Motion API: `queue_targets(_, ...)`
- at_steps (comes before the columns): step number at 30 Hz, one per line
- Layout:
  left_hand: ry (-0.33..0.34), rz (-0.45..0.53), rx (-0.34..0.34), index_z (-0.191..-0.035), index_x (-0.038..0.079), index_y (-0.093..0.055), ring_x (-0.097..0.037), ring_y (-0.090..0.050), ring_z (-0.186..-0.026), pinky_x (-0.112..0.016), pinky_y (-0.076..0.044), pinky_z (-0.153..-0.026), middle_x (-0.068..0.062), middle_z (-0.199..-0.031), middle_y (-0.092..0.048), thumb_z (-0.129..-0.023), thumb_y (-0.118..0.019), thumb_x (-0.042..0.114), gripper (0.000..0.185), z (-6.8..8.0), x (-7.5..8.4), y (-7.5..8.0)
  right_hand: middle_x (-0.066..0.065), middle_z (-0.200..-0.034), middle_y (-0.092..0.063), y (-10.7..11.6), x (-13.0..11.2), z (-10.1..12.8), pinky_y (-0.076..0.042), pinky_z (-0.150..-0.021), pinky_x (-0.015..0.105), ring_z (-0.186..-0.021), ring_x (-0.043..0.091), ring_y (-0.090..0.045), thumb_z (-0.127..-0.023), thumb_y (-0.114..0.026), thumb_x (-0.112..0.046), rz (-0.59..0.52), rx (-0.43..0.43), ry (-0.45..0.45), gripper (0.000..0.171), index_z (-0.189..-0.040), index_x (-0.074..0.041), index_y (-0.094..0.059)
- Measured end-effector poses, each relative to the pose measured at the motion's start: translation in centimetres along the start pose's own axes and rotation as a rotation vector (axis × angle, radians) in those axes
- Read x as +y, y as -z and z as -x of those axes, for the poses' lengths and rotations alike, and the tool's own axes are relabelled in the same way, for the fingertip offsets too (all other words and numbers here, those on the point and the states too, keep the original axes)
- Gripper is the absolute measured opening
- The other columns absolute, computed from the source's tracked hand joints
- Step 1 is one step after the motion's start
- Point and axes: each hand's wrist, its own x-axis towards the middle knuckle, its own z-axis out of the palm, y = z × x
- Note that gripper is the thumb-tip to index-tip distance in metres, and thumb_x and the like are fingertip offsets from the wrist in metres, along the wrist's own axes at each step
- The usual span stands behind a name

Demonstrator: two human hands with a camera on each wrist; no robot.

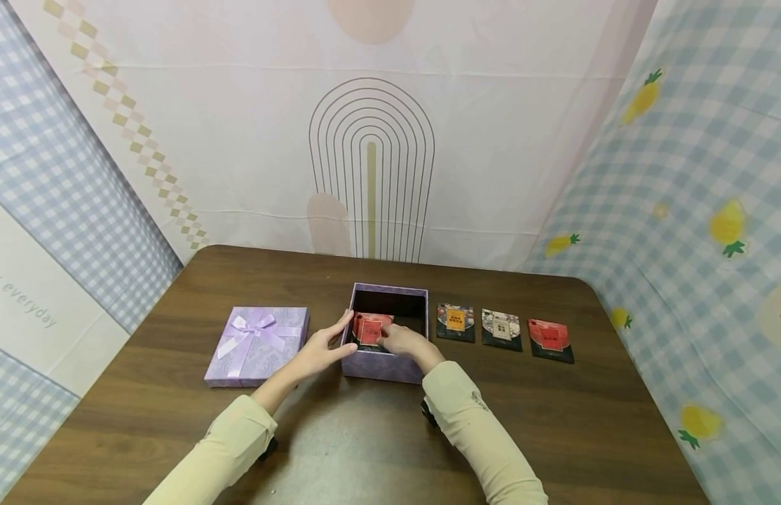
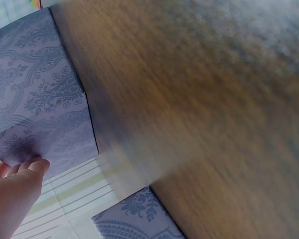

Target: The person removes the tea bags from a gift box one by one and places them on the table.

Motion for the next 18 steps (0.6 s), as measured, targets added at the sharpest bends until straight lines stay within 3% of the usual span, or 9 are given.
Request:
queue_targets(3,0.002,-0.002,0.0,-0.142,0.003,-0.029,-0.033,-0.025,-0.133,-0.047,-0.021,-0.108,-0.019,-0.146,-0.022,-0.087,-0.062,0.016,0.065,0.0,0.0,0.0,0.023,-0.134,-0.044,2.6,-6.6,5.6,-0.036,-0.099,0.047,-0.123,0.035,-0.042,-0.095,-0.046,-0.019,-0.039,0.004,-0.067,0.046,-0.134,0.005,-0.04)
queue_targets(5,0.002,-0.006,0.002,-0.142,0.003,-0.03,-0.033,-0.025,-0.132,-0.046,-0.022,-0.108,-0.018,-0.146,-0.022,-0.087,-0.062,0.016,0.065,0.0,0.0,0.0,0.024,-0.132,-0.046,3.1,-8.1,6.9,-0.037,-0.098,0.047,-0.121,0.036,-0.044,-0.095,-0.045,-0.016,-0.039,0.022,-0.064,0.044,-0.133,0.007,-0.041)
queue_targets(9,0.002,-0.013,0.005,-0.142,0.003,-0.03,-0.033,-0.026,-0.132,-0.046,-0.022,-0.108,-0.018,-0.146,-0.022,-0.087,-0.062,0.016,0.065,0.0,0.0,-0.1,0.021,-0.113,-0.058,3.2,-8.4,7.5,-0.046,-0.084,0.042,-0.1,0.03,-0.057,-0.096,-0.045,-0.015,-0.001,0.08,-0.006,0.038,-0.127,0.006,-0.048)
queue_targets(12,0.003,-0.015,0.003,-0.142,0.003,-0.03,-0.033,-0.026,-0.132,-0.046,-0.022,-0.108,-0.018,-0.146,-0.023,-0.087,-0.061,0.015,0.065,0.0,-0.1,-0.1,0.016,-0.104,-0.061,3.1,-8.3,7.4,-0.046,-0.078,0.04,-0.089,0.026,-0.058,-0.094,-0.047,-0.014,-0.023,0.135,0.025,0.034,-0.123,0.003,-0.053)
queue_targets(18,0.002,-0.011,0.0,-0.142,0.003,-0.029,-0.032,-0.026,-0.132,-0.046,-0.022,-0.108,-0.019,-0.146,-0.023,-0.087,-0.061,0.015,0.065,-0.1,-0.2,0.0,0.021,-0.119,-0.057,3.2,-8.3,7.4,-0.044,-0.088,0.046,-0.106,0.031,-0.054,-0.092,-0.051,-0.013,-0.073,0.181,0.084,0.035,-0.122,0.005,-0.053)
